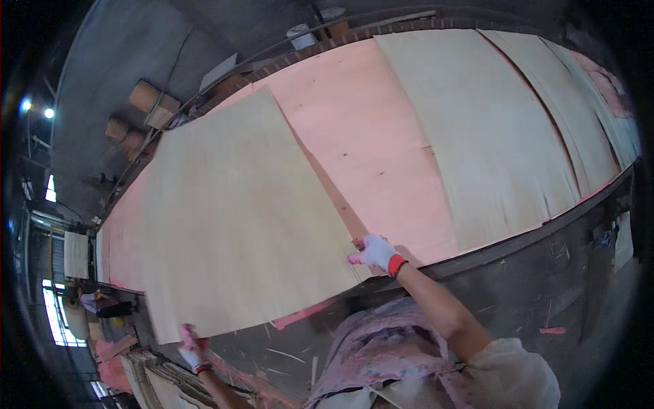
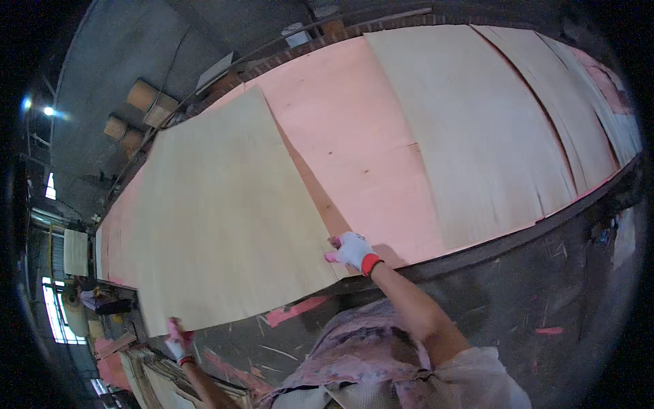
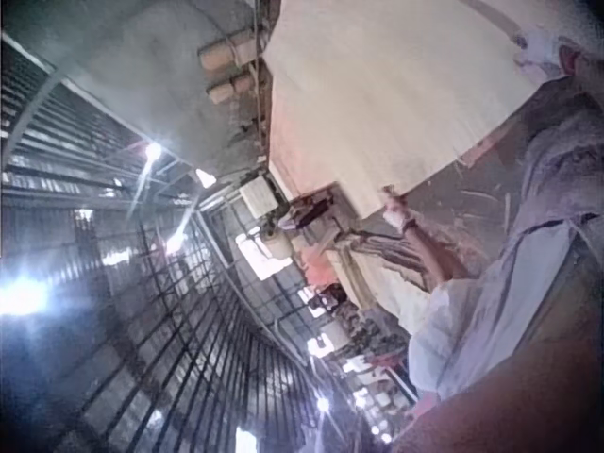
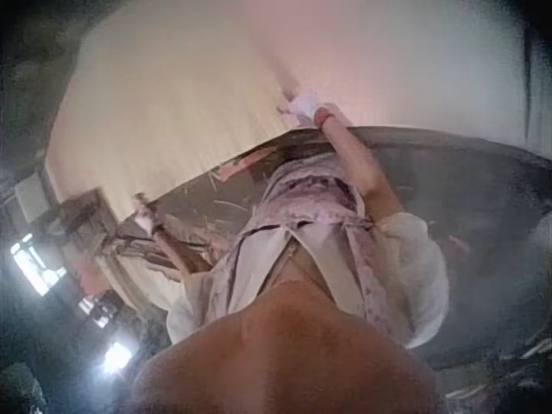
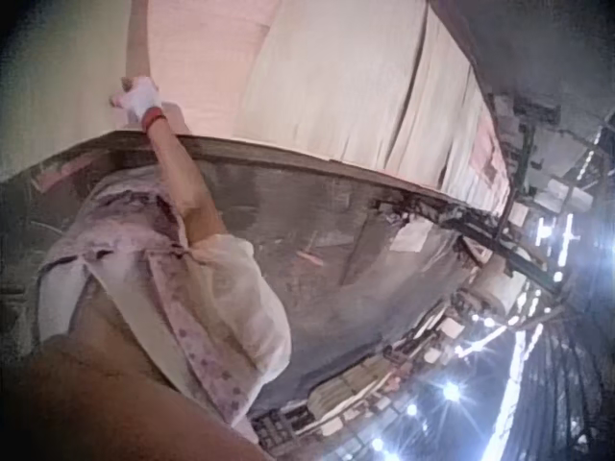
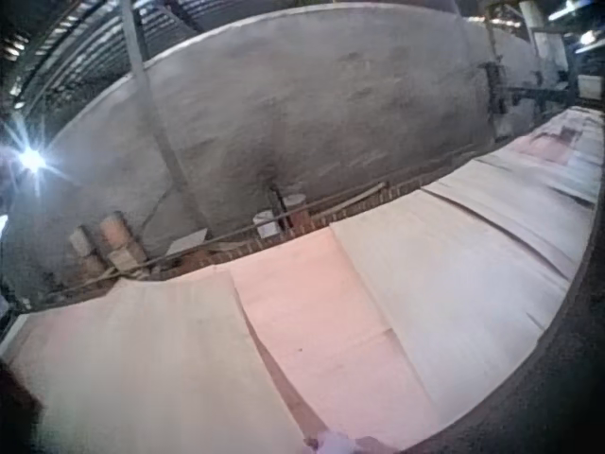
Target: The person applies adhesive and thin strips of wood veneer to a larger sheet of wood, pressing them down by hand and using a tool to ensure they are flat and secure.
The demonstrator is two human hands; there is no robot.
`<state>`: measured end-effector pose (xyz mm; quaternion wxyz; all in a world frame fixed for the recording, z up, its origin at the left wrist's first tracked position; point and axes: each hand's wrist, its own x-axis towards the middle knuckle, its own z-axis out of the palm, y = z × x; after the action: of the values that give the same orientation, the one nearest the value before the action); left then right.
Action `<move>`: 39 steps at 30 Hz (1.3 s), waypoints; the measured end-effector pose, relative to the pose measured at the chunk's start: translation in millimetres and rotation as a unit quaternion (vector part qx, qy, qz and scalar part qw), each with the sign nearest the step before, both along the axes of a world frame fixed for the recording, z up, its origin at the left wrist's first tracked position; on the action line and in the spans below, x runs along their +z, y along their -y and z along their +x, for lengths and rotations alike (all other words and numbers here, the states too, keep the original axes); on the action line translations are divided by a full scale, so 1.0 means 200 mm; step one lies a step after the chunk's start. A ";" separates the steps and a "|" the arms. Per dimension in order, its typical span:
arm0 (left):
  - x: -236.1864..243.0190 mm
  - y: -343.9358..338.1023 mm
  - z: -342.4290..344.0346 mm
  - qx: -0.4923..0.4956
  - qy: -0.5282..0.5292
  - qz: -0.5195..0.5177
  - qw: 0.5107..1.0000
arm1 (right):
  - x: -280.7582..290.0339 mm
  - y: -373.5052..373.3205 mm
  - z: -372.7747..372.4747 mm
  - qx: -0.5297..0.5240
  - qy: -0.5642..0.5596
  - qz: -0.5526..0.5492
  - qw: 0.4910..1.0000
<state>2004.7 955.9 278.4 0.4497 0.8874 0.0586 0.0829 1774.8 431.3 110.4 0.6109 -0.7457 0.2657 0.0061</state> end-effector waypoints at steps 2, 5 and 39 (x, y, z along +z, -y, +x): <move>-0.27 -0.38 0.16 -0.002 -0.068 -0.043 0.997 | 0.16 -0.20 0.15 0.092 -0.127 -0.234 0.959; -0.61 -0.46 0.26 0.043 -0.219 -0.137 0.965 | -0.12 -0.40 0.16 0.031 -0.165 -0.293 0.941; -1.37 1.06 -0.10 -0.068 -0.510 -0.357 0.779 | -0.35 0.57 -0.91 -0.529 0.131 0.176 0.820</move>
<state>1985.6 743.5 3.9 0.6432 0.5772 0.2441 -0.4399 1592.6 317.7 39.4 0.6699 -0.3642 0.5314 -0.3691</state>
